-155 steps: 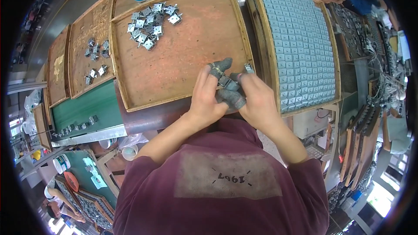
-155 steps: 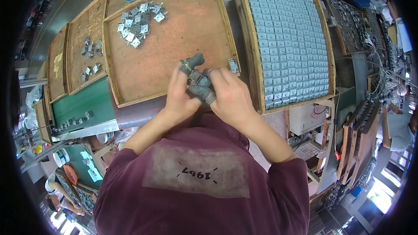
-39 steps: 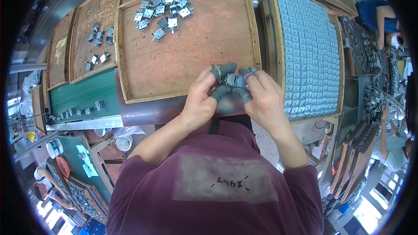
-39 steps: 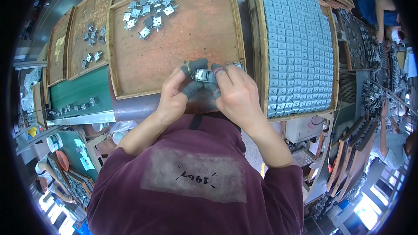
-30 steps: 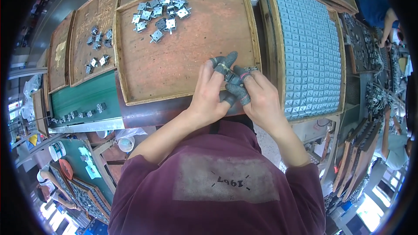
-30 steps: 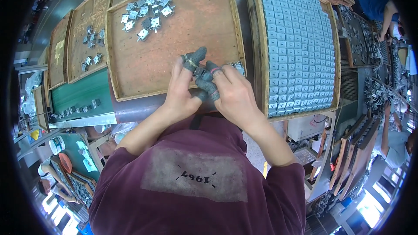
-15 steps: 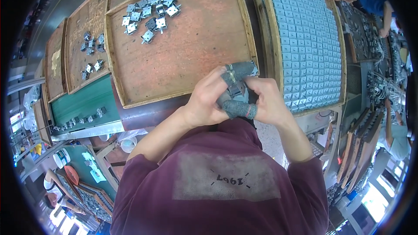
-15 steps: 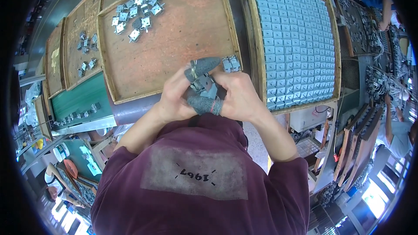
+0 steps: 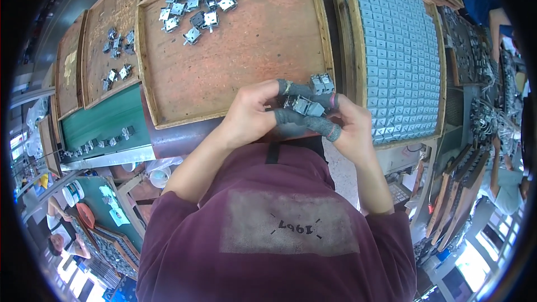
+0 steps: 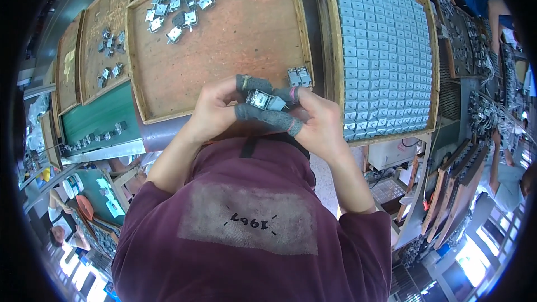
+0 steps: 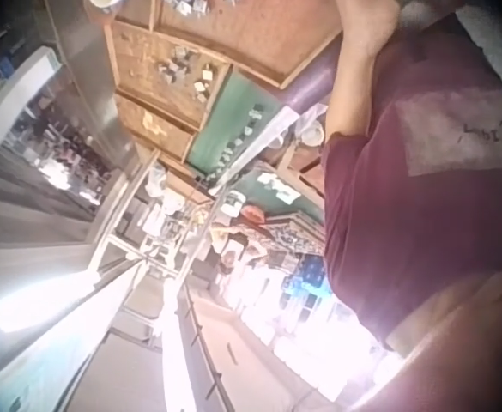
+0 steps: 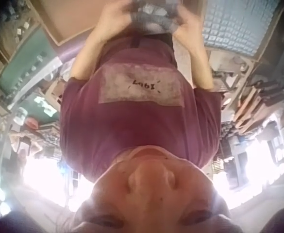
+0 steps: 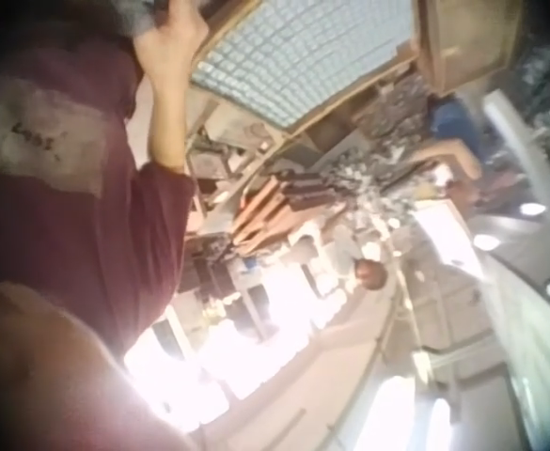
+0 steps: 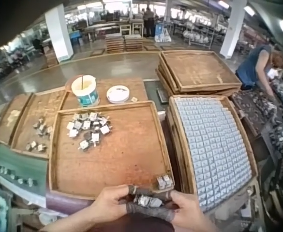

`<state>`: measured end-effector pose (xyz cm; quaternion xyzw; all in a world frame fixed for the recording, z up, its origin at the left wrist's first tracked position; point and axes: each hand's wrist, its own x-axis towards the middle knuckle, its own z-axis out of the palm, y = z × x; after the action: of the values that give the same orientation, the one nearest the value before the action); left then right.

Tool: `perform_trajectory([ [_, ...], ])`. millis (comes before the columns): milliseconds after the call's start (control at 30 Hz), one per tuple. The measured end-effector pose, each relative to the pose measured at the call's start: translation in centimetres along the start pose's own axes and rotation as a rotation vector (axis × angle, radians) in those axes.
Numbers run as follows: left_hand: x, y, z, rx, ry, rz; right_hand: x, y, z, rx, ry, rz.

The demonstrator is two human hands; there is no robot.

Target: The person sorts small metal electronic components by hand, placing them into a grid-like tray.

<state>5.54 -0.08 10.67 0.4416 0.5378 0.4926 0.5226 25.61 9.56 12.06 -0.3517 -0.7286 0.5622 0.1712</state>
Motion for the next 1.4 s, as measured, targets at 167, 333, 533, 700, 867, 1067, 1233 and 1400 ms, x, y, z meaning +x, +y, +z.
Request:
perform_trajectory([
  [167, -0.7, -1.0, 0.0, -0.400, -0.004, -0.038, 0.2, -0.4, -0.1, -0.307, -0.015, -0.244],
  [333, -1.0, -1.5, -0.3, -0.260, 0.029, 0.052, 0.3, -1.0, 0.5, -0.448, 0.039, -0.406],
  [533, -2.0, -0.9, -0.7, 0.022, 0.092, 0.096, 0.3, -1.3, 0.5, -0.566, -0.033, -0.488],
  [700, -2.5, -1.4, -0.5, -0.258, 0.094, 0.066, 0.2, -0.8, 1.3, -0.388, -0.035, -0.392],
  [867, -2.8, -2.3, -0.2, -0.140, 0.089, 0.109, 0.2, -0.7, 1.6, -0.522, -0.037, -0.431],
  [1067, -2.9, -1.8, 0.5, -0.427, 0.123, -0.027, 0.0, -0.8, 1.4, -0.332, -0.093, -0.261],
  [1233, -2.8, -1.8, -0.2, -0.655, 0.165, -0.098, 0.1, 0.1, 2.7, -0.046, 0.086, -0.225],
  [1400, -4.0, -1.7, 0.7, -0.865, 0.114, -0.298, 0.9, 0.3, 3.0, -0.235, -0.087, -0.495],
])
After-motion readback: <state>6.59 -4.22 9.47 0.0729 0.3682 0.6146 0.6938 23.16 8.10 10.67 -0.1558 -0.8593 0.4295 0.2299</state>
